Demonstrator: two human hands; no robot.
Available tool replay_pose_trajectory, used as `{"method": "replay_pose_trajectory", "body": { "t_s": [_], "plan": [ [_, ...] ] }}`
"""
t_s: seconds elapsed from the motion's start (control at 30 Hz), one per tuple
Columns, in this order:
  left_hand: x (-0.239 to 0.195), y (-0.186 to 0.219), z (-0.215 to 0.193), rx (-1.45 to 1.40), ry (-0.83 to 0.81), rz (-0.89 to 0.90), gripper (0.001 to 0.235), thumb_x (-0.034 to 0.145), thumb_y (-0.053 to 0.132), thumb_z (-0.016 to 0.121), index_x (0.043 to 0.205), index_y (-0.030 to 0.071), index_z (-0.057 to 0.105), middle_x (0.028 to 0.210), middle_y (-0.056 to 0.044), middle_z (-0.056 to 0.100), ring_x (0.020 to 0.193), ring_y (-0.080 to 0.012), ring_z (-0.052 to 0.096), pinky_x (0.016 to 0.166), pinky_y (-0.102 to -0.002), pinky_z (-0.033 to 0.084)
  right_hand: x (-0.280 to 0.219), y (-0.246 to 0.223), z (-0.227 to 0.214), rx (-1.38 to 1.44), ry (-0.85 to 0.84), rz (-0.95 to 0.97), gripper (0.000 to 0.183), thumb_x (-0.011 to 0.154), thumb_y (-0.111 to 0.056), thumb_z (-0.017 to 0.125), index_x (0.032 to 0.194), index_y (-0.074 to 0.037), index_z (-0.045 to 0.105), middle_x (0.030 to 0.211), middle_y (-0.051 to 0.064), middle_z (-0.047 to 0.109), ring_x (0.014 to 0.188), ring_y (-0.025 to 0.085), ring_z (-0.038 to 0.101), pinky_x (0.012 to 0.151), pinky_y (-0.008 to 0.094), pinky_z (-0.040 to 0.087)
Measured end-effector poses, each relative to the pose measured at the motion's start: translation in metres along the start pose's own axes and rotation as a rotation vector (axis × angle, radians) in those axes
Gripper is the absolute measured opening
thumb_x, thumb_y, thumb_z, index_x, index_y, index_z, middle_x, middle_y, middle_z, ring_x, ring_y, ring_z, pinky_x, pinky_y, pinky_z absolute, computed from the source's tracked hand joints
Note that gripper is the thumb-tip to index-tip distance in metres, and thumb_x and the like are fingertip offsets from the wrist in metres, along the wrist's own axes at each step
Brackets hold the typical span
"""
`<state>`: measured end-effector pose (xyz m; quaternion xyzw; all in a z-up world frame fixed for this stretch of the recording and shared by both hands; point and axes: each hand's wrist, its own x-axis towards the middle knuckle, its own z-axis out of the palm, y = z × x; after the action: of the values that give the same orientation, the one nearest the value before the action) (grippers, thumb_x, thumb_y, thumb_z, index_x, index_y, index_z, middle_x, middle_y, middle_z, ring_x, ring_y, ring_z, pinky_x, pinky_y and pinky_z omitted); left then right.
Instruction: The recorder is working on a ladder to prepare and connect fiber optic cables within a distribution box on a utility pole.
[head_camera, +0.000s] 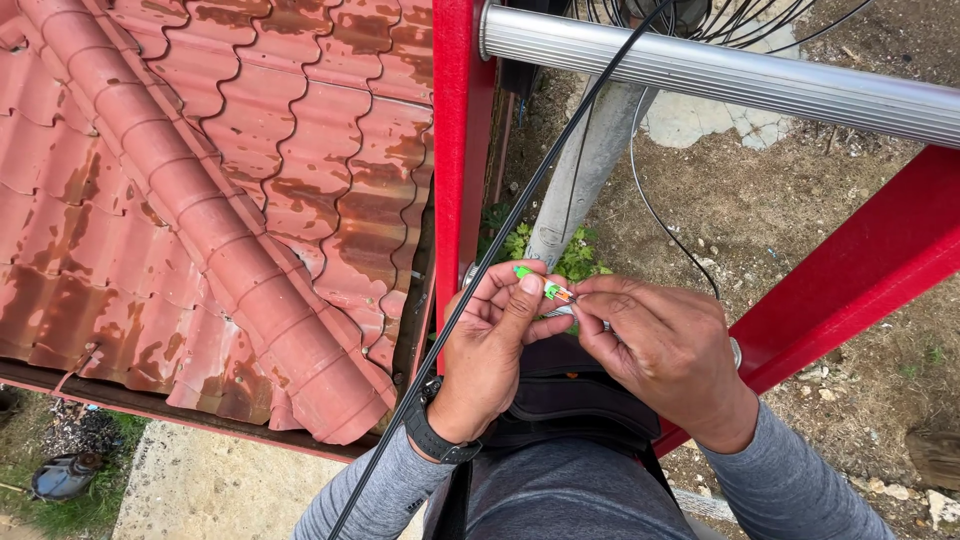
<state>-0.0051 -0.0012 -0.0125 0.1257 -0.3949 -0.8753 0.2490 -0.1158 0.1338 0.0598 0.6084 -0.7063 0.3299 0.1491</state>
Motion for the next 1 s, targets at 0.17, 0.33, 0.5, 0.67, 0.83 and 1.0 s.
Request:
{"method": "replay_pose_trajectory", "body": {
  "t_s": [0.17,0.33,0.5,0.67,0.83,1.0],
  "plan": [
    [0.001,-0.004,-0.001,-0.016,0.018,0.002,0.027,0.104,0.015,0.060,0.124,-0.002,0.060,0.112,-0.015,0.072,0.103,-0.0203,0.072,0.088,-0.037,0.064,0.000,0.000,0.001,-0.051,-0.001,-0.050,0.018,0.082,-0.008,0.082,0.096,-0.002,0.072,0.098,0.010,0.077,0.086,0.023,0.077,0.068,0.033,0.060],
    [0.001,-0.005,-0.002,0.002,0.029,0.006,0.026,0.103,0.016,0.062,0.122,-0.002,0.061,0.109,-0.014,0.073,0.100,-0.0189,0.073,0.087,-0.037,0.064,-0.001,0.002,0.001,-0.007,-0.013,-0.026,0.019,0.084,-0.009,0.081,0.099,-0.003,0.072,0.100,0.010,0.076,0.088,0.023,0.077,0.071,0.033,0.061],
    [0.000,-0.008,-0.001,-0.045,0.054,-0.010,0.020,0.101,0.017,0.066,0.111,0.001,0.062,0.099,-0.009,0.071,0.092,-0.0151,0.072,0.084,-0.036,0.064,0.008,-0.002,-0.004,0.107,-0.096,0.065,0.044,0.082,-0.012,0.082,0.124,-0.003,0.071,0.101,0.012,0.074,0.078,0.023,0.074,0.062,0.034,0.058],
    [0.000,-0.013,-0.001,-0.011,0.053,0.020,0.019,0.101,0.019,0.068,0.108,0.002,0.063,0.098,-0.008,0.072,0.091,-0.0133,0.071,0.081,-0.031,0.062,0.007,0.001,0.001,0.070,-0.069,0.012,0.039,0.083,-0.011,0.082,0.120,-0.004,0.072,0.102,0.011,0.074,0.081,0.023,0.074,0.064,0.033,0.059],
    [-0.001,-0.017,-0.002,-0.029,0.086,0.034,0.019,0.101,0.020,0.068,0.107,0.003,0.064,0.098,-0.007,0.073,0.088,-0.0119,0.071,0.076,-0.027,0.060,0.000,0.007,0.014,0.036,0.035,-0.034,0.029,0.084,-0.009,0.083,0.110,-0.002,0.071,0.107,0.011,0.074,0.088,0.022,0.076,0.069,0.031,0.061],
    [-0.002,-0.018,-0.002,-0.121,0.081,0.071,0.018,0.102,0.019,0.068,0.109,0.002,0.064,0.102,-0.009,0.073,0.091,-0.0118,0.070,0.079,-0.027,0.058,-0.004,0.013,0.024,-0.007,0.135,-0.119,0.022,0.085,-0.005,0.083,0.104,0.000,0.072,0.104,0.012,0.074,0.091,0.023,0.076,0.072,0.031,0.062]
  ]
}}
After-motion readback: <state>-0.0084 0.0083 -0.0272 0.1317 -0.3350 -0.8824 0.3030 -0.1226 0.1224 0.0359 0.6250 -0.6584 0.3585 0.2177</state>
